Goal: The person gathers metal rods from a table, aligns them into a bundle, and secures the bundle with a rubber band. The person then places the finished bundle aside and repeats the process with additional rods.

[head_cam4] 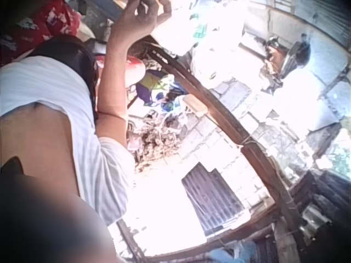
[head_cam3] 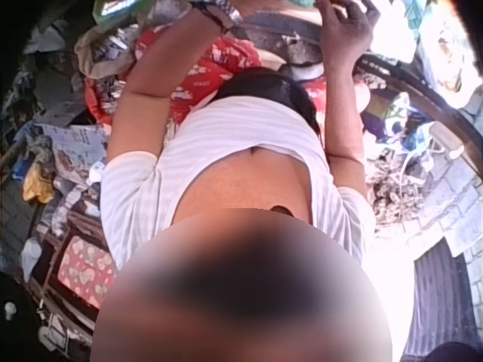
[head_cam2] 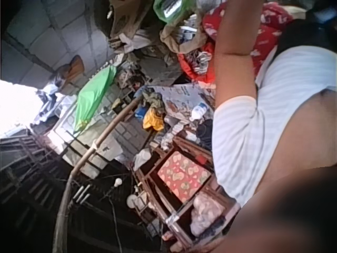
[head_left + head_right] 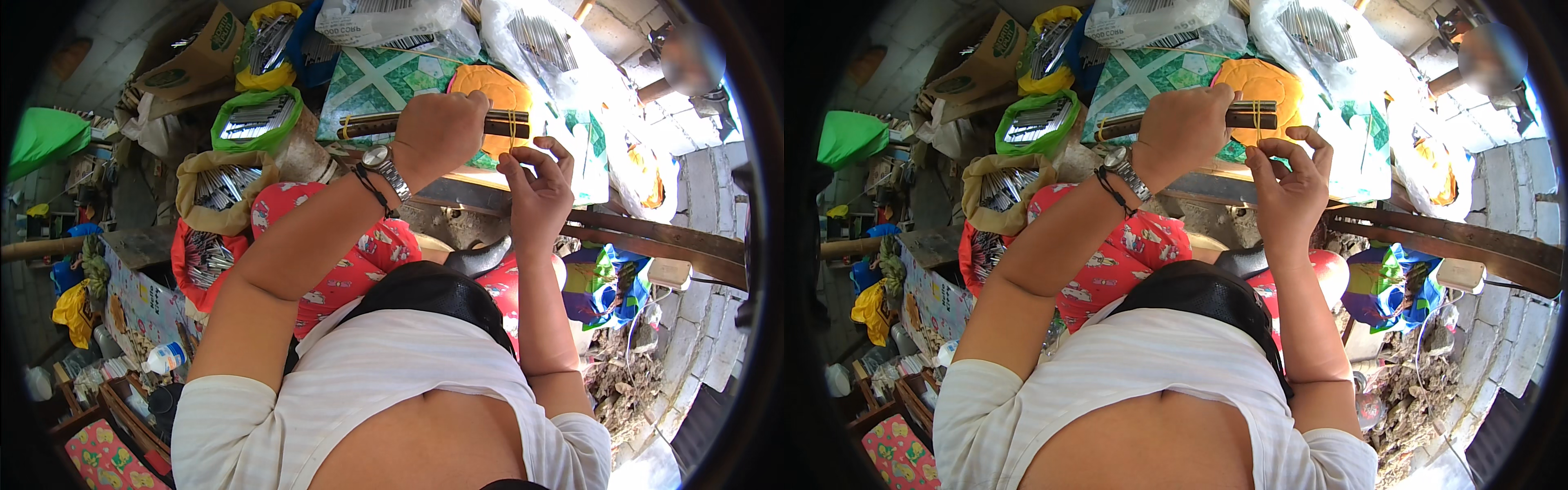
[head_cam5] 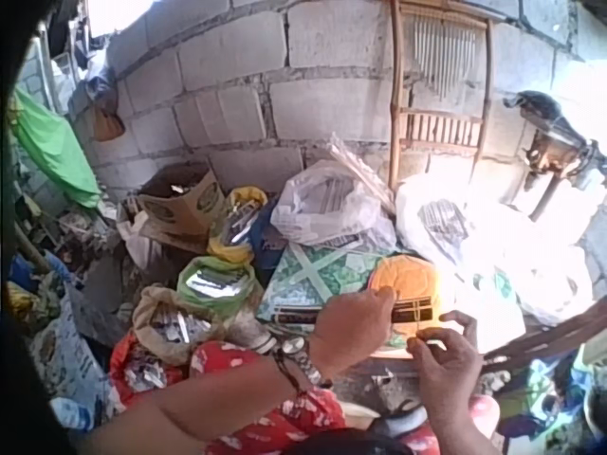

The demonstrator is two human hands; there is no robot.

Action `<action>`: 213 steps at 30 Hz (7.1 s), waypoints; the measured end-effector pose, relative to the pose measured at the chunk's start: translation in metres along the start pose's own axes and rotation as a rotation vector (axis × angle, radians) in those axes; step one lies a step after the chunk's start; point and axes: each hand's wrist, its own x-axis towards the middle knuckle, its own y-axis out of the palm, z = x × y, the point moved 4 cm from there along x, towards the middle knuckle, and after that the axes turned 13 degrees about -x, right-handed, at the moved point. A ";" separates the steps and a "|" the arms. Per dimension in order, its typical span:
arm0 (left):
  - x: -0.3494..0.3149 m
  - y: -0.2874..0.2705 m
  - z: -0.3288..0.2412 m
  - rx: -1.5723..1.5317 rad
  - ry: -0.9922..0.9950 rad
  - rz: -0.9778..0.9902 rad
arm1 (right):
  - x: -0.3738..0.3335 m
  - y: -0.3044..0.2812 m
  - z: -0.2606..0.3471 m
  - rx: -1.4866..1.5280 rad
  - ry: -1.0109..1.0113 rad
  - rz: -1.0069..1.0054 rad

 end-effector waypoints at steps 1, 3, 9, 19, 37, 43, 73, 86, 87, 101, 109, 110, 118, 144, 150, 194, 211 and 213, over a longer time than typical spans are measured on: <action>0.000 0.000 -0.001 -0.010 0.031 -0.033 | 0.000 0.000 0.001 -0.012 0.013 0.010; 0.001 -0.002 -0.002 -0.029 0.093 -0.099 | 0.000 0.001 0.002 -0.034 0.036 0.033; 0.004 -0.001 0.002 -0.023 0.027 -0.098 | -0.008 0.004 0.018 -0.350 -0.466 0.048; 0.004 -0.005 0.002 -0.062 -0.059 0.002 | 0.011 -0.011 0.011 -0.324 -0.545 0.222; 0.007 0.000 0.005 -0.352 -0.274 -0.022 | 0.012 0.001 0.006 0.298 0.030 0.118; -0.001 -0.004 -0.006 -0.254 -0.039 -0.028 | 0.024 0.005 -0.021 0.762 0.465 0.263; -0.011 0.011 0.002 0.196 0.478 0.191 | 0.006 0.005 -0.040 0.025 0.452 0.090; -0.014 0.022 0.014 0.108 0.188 0.147 | -0.020 0.027 -0.025 0.190 0.161 0.021; -0.015 0.023 0.015 0.102 0.194 0.148 | -0.022 0.027 -0.024 0.180 0.163 0.042; -0.021 0.020 0.007 0.096 0.334 0.167 | -0.051 -0.007 0.002 -0.167 0.027 0.246; -0.019 0.023 0.011 0.064 0.206 0.177 | -0.084 -0.005 0.038 -0.381 -0.323 0.499; -0.017 0.020 0.016 0.064 0.182 0.182 | -0.081 -0.007 0.038 -0.418 -0.328 0.470; -0.021 0.016 -0.001 0.080 0.197 0.243 | -0.022 -0.021 0.004 -0.605 -0.411 0.112; -0.024 0.019 0.013 -0.131 -0.022 0.119 | -0.016 -0.020 -0.028 -0.220 -0.020 0.120; -0.021 0.035 0.047 -1.090 -1.006 0.578 | -0.035 -0.003 -0.038 -0.082 0.390 0.628; -0.055 -0.048 0.080 -0.879 -0.584 -0.292 | 0.011 -0.071 -0.013 0.179 0.546 0.721; -0.031 -0.064 0.069 -1.383 -0.485 -0.235 | 0.052 -0.075 0.019 -0.097 0.099 0.435; -0.030 -0.067 0.068 -1.370 -0.499 -0.212 | 0.048 -0.074 0.017 -0.331 -0.033 0.339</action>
